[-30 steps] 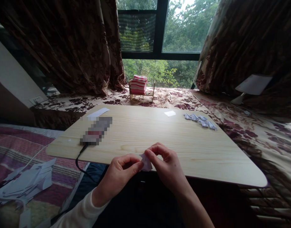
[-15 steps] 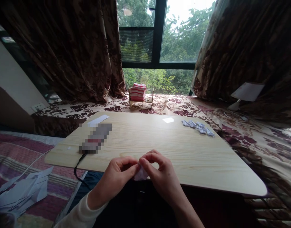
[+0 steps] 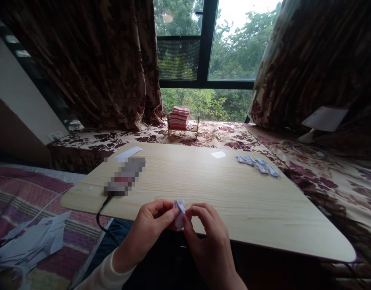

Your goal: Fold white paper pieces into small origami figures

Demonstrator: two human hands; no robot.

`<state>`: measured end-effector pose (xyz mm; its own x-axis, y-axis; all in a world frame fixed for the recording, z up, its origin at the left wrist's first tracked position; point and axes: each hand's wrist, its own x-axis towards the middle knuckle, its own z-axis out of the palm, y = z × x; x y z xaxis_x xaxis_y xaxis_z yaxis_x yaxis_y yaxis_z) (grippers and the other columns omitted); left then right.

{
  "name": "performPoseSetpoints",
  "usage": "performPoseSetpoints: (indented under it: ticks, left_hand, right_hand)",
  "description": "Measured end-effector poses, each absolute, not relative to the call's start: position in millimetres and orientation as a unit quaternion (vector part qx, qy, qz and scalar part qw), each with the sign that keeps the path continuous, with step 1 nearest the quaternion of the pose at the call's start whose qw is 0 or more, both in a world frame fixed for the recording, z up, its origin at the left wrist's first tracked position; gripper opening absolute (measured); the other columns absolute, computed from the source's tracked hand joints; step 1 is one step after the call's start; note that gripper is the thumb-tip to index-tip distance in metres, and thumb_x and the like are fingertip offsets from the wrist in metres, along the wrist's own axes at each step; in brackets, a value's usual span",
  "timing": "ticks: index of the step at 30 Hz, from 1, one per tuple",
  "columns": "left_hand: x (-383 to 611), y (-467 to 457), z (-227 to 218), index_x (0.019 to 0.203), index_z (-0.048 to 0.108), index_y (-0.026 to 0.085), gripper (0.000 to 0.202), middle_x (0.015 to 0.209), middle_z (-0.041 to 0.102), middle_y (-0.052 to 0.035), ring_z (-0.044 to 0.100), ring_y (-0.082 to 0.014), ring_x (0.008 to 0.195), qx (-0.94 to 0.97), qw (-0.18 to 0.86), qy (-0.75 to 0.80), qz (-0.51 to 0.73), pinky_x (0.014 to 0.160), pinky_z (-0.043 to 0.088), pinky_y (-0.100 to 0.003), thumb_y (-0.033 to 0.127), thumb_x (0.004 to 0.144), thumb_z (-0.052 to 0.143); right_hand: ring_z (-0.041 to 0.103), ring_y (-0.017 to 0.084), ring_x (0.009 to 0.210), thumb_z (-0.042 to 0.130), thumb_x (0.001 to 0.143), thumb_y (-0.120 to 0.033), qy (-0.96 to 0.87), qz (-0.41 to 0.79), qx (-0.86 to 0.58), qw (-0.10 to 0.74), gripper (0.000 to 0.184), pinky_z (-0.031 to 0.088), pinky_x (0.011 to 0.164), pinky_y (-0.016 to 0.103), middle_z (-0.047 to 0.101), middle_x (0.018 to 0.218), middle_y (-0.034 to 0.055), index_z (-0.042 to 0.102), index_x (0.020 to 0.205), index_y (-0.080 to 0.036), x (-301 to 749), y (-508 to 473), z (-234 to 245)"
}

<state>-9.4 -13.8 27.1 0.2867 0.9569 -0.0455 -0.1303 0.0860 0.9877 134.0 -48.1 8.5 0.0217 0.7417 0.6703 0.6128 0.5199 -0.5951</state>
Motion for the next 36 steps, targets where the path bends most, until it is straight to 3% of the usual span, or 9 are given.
performPoseSetpoints:
  ticks: [6,13,28,36]
  left_hand:
    - [-15.0,-12.4,32.7,0.083,0.074,0.012,0.022,0.067,0.065,-0.0030,0.057,-0.0118,0.061,0.543,0.603,0.396,0.428,0.058,0.049,-0.021,0.030,0.079,0.062]
    - [-17.7,-8.5,32.9,0.071,0.071,0.012,0.017,0.057,0.059,-0.0001,0.051,-0.0091,0.053,0.591,0.563,0.412,0.404,0.051,0.041,-0.019,0.024,0.078,0.061]
    - [-18.3,-10.2,32.3,0.069,0.070,0.012,0.021,0.061,0.062,-0.0014,0.054,-0.0109,0.058,0.582,0.565,0.411,0.417,0.056,0.044,-0.020,0.029,0.079,0.062]
    - [-13.9,-13.9,24.1,0.065,0.066,0.012,0.018,0.062,0.058,-0.0002,0.051,-0.0103,0.060,0.585,0.521,0.428,0.450,0.056,0.041,-0.021,0.024,0.077,0.062]
  right_hand:
    - [0.059,0.015,0.081,0.055,0.086,-0.007,-0.712,0.024,-0.472,0.519,0.017,0.050,0.070,0.028,0.062,0.087,0.0024,0.057,0.095,-0.021,135.5,-47.7,5.7]
    - [0.058,0.015,0.081,0.057,0.086,-0.007,-0.719,0.021,-0.472,0.509,0.016,0.049,0.069,0.028,0.062,0.088,0.0037,0.059,0.094,-0.021,136.8,-49.9,4.5]
    - [0.056,0.018,0.080,0.059,0.083,-0.006,-0.775,-0.025,-0.446,0.447,0.018,0.046,0.066,0.033,0.061,0.088,0.0067,0.064,0.093,-0.020,143.9,-49.9,14.8]
    - [0.059,0.017,0.084,0.058,0.087,-0.017,-0.720,0.122,-0.474,0.492,0.011,0.048,0.071,0.029,0.061,0.090,0.0044,0.067,0.090,-0.022,145.6,-52.2,17.7]
